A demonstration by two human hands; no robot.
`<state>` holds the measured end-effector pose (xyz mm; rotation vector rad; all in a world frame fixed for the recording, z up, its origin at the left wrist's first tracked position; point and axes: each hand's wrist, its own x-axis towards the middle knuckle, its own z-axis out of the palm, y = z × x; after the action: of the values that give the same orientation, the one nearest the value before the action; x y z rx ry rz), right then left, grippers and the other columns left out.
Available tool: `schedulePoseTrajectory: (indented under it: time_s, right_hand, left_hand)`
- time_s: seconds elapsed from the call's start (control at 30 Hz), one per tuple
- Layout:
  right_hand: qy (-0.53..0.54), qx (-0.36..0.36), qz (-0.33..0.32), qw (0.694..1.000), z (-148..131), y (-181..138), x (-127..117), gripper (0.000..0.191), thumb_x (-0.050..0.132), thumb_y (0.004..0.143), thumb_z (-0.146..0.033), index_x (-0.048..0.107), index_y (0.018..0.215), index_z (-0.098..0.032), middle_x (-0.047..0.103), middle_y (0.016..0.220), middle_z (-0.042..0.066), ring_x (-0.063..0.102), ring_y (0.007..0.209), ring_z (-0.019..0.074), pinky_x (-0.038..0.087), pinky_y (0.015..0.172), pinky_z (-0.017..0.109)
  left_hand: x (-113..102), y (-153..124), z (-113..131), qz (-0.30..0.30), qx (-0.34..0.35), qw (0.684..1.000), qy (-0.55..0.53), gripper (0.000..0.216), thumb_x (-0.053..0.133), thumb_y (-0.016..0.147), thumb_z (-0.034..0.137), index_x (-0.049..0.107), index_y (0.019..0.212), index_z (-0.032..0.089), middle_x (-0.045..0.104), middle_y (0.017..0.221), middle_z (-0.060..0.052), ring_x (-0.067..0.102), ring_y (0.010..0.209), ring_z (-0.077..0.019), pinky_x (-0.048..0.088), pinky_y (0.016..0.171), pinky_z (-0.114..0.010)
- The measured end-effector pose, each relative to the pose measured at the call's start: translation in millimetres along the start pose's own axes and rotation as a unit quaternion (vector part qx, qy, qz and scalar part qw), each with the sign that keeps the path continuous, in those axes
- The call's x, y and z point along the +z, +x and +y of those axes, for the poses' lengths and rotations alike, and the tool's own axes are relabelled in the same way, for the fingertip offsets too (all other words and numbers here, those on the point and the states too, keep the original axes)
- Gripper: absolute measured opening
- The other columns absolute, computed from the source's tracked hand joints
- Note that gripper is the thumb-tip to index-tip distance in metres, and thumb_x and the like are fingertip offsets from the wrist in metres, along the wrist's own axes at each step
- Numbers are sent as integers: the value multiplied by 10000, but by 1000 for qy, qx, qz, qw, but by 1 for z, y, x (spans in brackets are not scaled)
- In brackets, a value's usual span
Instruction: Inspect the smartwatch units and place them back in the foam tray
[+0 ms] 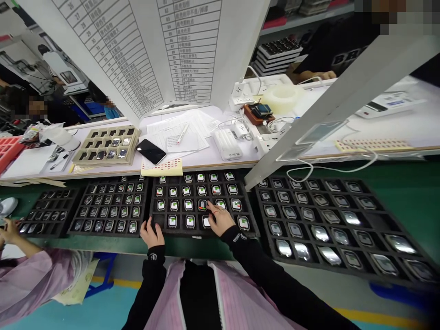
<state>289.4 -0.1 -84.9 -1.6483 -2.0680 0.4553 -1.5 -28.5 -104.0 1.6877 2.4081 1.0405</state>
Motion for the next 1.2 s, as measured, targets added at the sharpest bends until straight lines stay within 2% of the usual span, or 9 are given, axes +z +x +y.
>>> schedulePoseTrajectory:
  time_s: [0.07,0.17,0.33,0.47,0.63,0.83,1.03,1.13,1.2]
  right_hand:
    - [-2,-31,5,999,-3,5,-1,645,385,841,-141,299,1476,-78,633,1214,135,492,1233,278,400,1049,492]
    - [-15,-76,-1,997,-11,4,5,647,364,849,-139,254,1473,-9,612,1245,167,355,1355,287,267,1128,555]
    - [-53,-78,-43,995,-21,-6,14,660,372,852,-160,233,1467,35,592,1271,188,218,1413,310,205,1136,588]
    - [-40,-36,-2,999,-19,-6,6,628,366,851,-178,306,1447,10,551,1324,176,300,1377,310,294,1104,539]
    - [-14,67,8,998,-9,-9,-5,518,373,848,-185,500,1331,-48,685,1087,135,590,1043,309,482,874,463]
    - [28,101,20,994,2,-16,-14,397,407,839,-181,653,1145,-124,725,960,87,652,910,257,507,852,371]
    - [15,211,62,975,46,-38,-47,342,404,872,-278,715,937,-153,712,754,91,668,655,252,530,624,340]
    - [1,281,87,956,69,-55,-55,328,429,877,-317,719,922,-169,694,689,81,673,668,265,528,623,341]
    - [7,287,95,953,77,-65,-54,348,424,884,-335,719,967,-172,704,711,82,680,685,268,543,647,356]
  left_hand:
    - [-5,4,9,2,34,999,-2,383,448,911,343,607,1194,140,489,1199,-171,468,1164,-315,356,1021,-490]
    - [-5,6,22,-41,77,995,-38,321,429,918,284,647,1128,178,551,1118,-133,519,1099,-269,397,988,-437]
    - [10,-4,25,-135,76,985,-71,351,389,936,313,606,1189,204,559,1131,-131,548,1051,-251,472,885,-398]
    - [13,-11,22,-143,82,985,-52,386,392,933,340,584,1225,175,543,1139,-152,532,1075,-276,458,910,-440]
    - [5,-9,31,-119,81,988,-49,368,421,914,321,610,1193,174,558,1090,-147,533,1042,-273,448,925,-449]
    - [5,-3,44,-184,112,976,30,433,432,881,303,575,1251,130,631,1060,-151,533,1017,-309,443,862,-443]
    - [14,-4,59,-210,134,961,121,524,522,828,337,549,1263,46,617,1068,-220,513,1027,-368,432,832,-451]
    - [15,-4,65,-243,106,959,105,604,588,797,383,511,1296,50,588,1080,-227,534,1006,-365,437,850,-454]
    - [13,-1,66,-273,81,955,83,635,603,793,396,478,1331,83,572,1104,-217,546,1015,-357,451,849,-448]
